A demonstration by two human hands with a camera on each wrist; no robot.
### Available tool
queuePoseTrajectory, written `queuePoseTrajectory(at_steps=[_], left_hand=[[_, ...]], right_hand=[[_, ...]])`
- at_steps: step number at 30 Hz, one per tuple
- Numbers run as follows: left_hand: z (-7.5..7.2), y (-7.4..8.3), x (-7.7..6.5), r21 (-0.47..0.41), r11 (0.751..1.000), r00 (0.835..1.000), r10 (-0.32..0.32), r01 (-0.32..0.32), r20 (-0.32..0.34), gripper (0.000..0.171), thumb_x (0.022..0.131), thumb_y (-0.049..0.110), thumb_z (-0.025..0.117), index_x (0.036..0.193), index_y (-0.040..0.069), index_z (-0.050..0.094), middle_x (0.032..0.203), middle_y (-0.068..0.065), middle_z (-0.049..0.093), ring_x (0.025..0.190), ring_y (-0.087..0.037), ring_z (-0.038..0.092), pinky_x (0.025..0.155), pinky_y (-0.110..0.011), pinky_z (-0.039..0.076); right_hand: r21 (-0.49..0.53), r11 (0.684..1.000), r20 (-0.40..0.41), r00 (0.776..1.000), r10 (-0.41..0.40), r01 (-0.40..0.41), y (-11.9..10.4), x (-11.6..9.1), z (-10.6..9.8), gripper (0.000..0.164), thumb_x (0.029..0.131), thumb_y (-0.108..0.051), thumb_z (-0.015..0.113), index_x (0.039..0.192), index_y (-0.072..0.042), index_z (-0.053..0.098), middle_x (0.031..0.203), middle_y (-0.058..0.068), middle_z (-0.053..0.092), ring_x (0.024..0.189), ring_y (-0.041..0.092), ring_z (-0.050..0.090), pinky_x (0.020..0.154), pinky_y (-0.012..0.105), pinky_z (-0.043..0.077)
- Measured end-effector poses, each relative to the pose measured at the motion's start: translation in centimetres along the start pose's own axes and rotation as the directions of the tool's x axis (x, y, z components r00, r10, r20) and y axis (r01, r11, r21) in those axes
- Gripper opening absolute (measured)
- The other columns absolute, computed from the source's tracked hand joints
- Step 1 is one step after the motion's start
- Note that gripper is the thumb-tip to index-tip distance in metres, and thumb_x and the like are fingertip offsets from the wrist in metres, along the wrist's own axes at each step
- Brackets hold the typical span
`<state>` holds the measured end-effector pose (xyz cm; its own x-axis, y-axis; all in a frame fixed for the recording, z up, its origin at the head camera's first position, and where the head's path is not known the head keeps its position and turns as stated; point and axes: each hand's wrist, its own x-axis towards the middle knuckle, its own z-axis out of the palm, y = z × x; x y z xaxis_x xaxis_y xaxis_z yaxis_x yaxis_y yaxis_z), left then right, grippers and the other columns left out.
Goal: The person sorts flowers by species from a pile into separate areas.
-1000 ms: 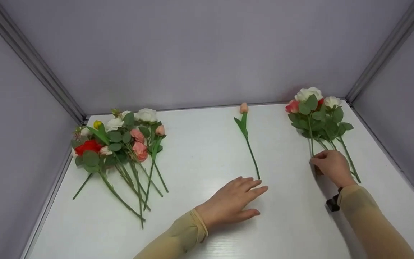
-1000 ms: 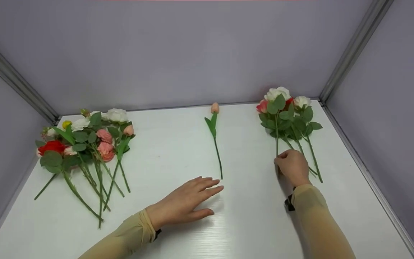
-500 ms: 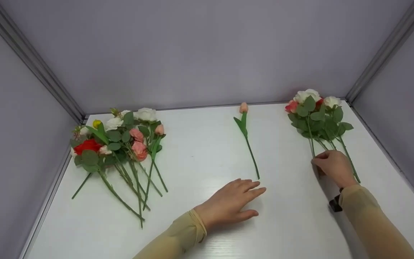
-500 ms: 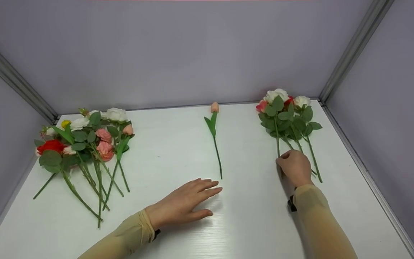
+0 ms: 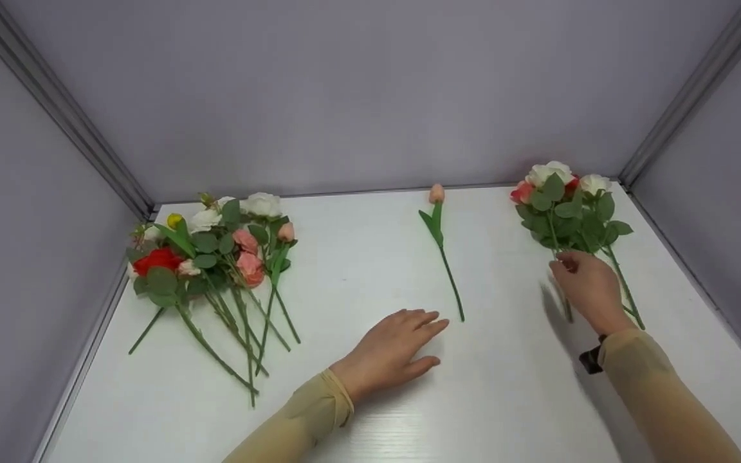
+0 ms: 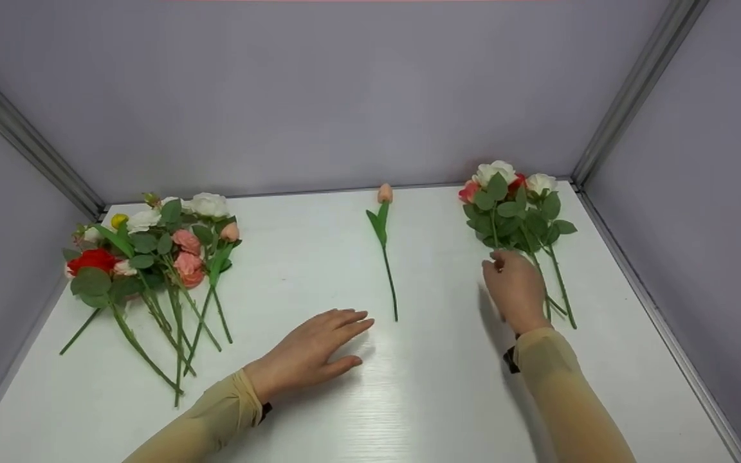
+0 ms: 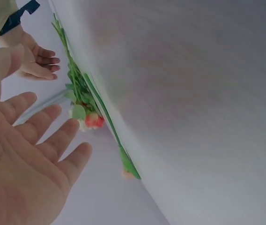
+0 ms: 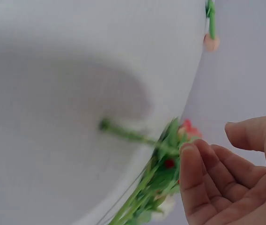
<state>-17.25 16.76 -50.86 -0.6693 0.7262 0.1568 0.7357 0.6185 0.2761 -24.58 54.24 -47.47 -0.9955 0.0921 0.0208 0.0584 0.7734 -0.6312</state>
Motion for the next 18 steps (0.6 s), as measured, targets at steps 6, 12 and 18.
queuePoseTrajectory(at_steps=[6, 12, 18], left_hand=[[-1.9, -4.4, -2.5, 0.040, 0.980, 0.973, -0.190, 0.197, -0.129, 0.044, 0.103, 0.031, 0.064, 0.142, 0.011, 0.060, 0.137, -0.009, 0.063, 0.126, -0.026, 0.058, 0.105, -0.043, 0.049], [-5.6, -11.1, -6.7, 0.017, 0.874, 0.841, -0.461, 0.485, -0.284, 0.016, 0.098, 0.017, 0.070, 0.110, 0.008, 0.077, 0.101, -0.009, 0.073, 0.090, -0.029, 0.069, 0.074, -0.046, 0.058], [-9.3, -16.2, -11.1, -0.117, 0.680, 0.641, -0.726, 0.724, -0.251, 0.017, 0.101, 0.023, 0.065, 0.094, 0.008, 0.070, 0.081, -0.007, 0.067, 0.066, -0.026, 0.061, 0.054, -0.042, 0.049]], right_hand=[[-0.024, 0.982, 0.030, 0.981, -0.189, 0.190, -4.0, -1.1, 3.8, 0.048, 0.107, -0.035, 0.056, 0.140, -0.001, 0.059, 0.139, 0.022, 0.058, 0.130, 0.041, 0.052, 0.105, 0.060, 0.043], [-0.041, 0.915, 0.108, 0.912, -0.396, 0.402, -9.0, -2.9, 9.0, 0.043, 0.102, -0.024, 0.066, 0.138, -0.002, 0.062, 0.138, 0.017, 0.061, 0.131, 0.035, 0.055, 0.108, 0.054, 0.044], [-0.046, 0.794, 0.197, 0.785, -0.587, 0.606, -14.5, -5.8, 14.0, 0.044, 0.102, -0.026, 0.066, 0.141, -0.006, 0.061, 0.141, 0.011, 0.061, 0.135, 0.028, 0.052, 0.112, 0.047, 0.042]])
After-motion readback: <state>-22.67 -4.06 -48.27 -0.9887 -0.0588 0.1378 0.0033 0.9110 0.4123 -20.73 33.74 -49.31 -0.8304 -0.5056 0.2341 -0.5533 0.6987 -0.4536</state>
